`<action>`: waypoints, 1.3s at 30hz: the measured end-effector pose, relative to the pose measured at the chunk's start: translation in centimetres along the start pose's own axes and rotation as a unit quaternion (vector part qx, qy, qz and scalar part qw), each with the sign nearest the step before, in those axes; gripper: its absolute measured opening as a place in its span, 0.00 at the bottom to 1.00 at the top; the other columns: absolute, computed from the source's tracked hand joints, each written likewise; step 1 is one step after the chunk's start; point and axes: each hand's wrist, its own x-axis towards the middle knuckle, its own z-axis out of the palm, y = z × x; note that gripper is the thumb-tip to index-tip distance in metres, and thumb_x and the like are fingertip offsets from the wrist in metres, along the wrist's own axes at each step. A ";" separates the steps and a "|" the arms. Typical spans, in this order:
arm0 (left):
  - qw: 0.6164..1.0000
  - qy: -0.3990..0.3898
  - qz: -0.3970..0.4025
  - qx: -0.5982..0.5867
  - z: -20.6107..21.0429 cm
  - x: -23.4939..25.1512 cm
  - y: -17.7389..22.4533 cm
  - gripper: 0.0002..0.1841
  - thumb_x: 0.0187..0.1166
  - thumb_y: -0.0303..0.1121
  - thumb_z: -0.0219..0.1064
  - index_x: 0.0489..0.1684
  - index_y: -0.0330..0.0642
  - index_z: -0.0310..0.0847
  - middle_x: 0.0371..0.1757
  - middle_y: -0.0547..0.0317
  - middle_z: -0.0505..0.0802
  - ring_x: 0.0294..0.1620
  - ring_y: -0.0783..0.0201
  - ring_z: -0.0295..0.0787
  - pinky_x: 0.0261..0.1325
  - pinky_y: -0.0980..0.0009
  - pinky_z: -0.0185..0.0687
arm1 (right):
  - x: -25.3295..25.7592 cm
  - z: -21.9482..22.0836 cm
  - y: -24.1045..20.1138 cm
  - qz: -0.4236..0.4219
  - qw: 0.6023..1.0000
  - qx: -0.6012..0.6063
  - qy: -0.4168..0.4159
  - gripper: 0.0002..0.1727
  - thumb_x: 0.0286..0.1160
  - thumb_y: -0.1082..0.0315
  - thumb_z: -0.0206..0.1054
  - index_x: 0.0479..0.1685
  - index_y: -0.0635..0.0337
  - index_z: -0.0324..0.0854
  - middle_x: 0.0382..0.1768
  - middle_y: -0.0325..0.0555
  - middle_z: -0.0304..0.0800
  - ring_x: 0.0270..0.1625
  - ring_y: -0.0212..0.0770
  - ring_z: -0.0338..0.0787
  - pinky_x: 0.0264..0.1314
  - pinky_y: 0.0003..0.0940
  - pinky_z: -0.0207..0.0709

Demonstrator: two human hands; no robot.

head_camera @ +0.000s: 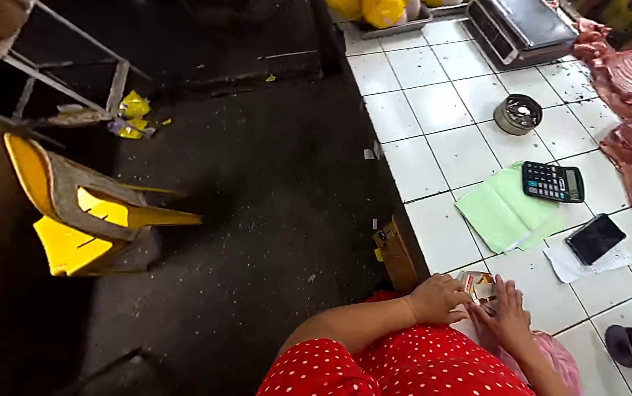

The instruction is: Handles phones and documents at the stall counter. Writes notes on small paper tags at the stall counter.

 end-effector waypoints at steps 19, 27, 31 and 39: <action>0.980 -0.145 -0.034 0.131 4.0 3.0 -0.7 0.54 0.74 0.62 0.70 0.97 0.47 0.43 0.94 0.29 0.51 0.96 0.35 0.38 0.92 0.35 0.24 | -0.7 -0.6 -1.9 0.069 0.992 0.102 0.008 0.51 0.56 0.69 0.87 0.85 0.72 0.64 0.74 0.86 0.69 0.77 0.80 0.71 0.79 0.70 0.64; 0.987 -0.099 -0.050 0.117 5.0 3.0 -0.3 0.54 0.74 0.63 0.68 0.97 0.45 0.44 0.93 0.29 0.55 0.96 0.37 0.44 0.94 0.42 0.30 | -1.2 -0.2 -2.2 0.203 0.941 0.270 0.035 0.43 0.74 0.73 0.75 0.87 0.73 0.56 0.78 0.77 0.69 0.73 0.61 0.78 0.75 0.53 0.72; 0.988 -0.083 -0.083 0.096 5.3 3.6 0.5 0.47 0.80 0.51 0.68 0.96 0.44 0.45 0.93 0.33 0.58 0.96 0.40 0.45 0.95 0.46 0.32 | -1.5 0.0 -2.5 0.127 0.980 0.142 0.055 0.38 0.76 0.71 0.72 0.84 0.79 0.61 0.76 0.82 0.71 0.78 0.70 0.75 0.82 0.59 0.66; 0.993 -0.047 -0.084 0.070 5.1 4.5 1.0 0.44 0.82 0.45 0.68 0.96 0.45 0.47 0.91 0.32 0.61 0.94 0.39 0.52 0.95 0.49 0.39 | -2.5 0.5 -3.2 0.190 0.964 0.176 0.066 0.42 0.88 0.63 0.62 0.91 0.78 0.43 0.86 0.81 0.54 0.90 0.70 0.60 0.91 0.57 0.53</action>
